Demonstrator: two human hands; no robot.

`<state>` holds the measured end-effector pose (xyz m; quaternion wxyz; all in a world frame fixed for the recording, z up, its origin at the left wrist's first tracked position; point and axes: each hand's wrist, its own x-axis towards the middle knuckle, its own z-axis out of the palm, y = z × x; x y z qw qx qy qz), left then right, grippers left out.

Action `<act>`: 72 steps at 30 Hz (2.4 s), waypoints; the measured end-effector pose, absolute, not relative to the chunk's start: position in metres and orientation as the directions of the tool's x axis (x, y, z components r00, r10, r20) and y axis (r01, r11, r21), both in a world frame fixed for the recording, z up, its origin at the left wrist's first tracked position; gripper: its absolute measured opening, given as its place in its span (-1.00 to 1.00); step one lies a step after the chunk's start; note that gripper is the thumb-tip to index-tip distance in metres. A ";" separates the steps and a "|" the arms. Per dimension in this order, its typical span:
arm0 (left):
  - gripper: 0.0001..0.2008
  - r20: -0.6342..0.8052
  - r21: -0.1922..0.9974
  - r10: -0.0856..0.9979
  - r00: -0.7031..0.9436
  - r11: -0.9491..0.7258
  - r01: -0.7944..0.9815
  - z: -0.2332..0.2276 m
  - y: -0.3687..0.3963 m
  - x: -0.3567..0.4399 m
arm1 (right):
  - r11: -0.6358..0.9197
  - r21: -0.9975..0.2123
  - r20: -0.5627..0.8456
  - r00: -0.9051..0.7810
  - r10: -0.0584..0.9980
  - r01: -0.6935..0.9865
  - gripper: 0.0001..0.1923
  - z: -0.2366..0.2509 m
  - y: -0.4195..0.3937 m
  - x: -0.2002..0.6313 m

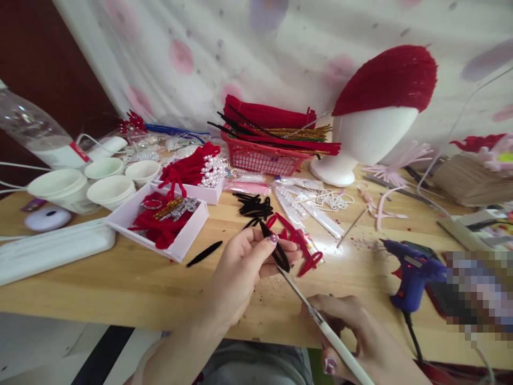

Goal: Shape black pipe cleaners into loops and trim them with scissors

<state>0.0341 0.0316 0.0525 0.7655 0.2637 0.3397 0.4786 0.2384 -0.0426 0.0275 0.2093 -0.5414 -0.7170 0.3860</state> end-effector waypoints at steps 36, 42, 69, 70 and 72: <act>-0.93 -0.320 0.708 0.899 0.298 0.436 -0.556 0.049 0.033 0.044 | 0.082 -0.816 -0.158 -0.357 0.921 0.572 -0.37 0.028 -0.038 0.239; -0.93 -0.324 0.728 0.887 0.330 0.457 -0.511 0.052 0.038 0.033 | 0.157 -0.765 -0.132 -0.389 0.912 0.625 -0.48 0.038 -0.037 0.235; -0.78 -0.381 0.773 0.795 0.473 0.554 -0.308 0.060 0.039 0.032 | 0.125 -0.854 -0.166 -0.492 0.855 0.505 -0.36 0.034 -0.038 0.246; -0.78 -0.381 0.772 0.794 0.474 0.555 -0.309 0.060 0.039 0.032 | 0.122 -0.849 -0.166 -0.480 0.862 0.513 -0.36 0.034 -0.039 0.246; -0.78 -0.378 0.770 0.795 0.475 0.554 -0.316 0.059 0.039 0.032 | 0.124 -0.839 -0.155 -0.453 0.878 0.529 -0.35 0.036 -0.040 0.245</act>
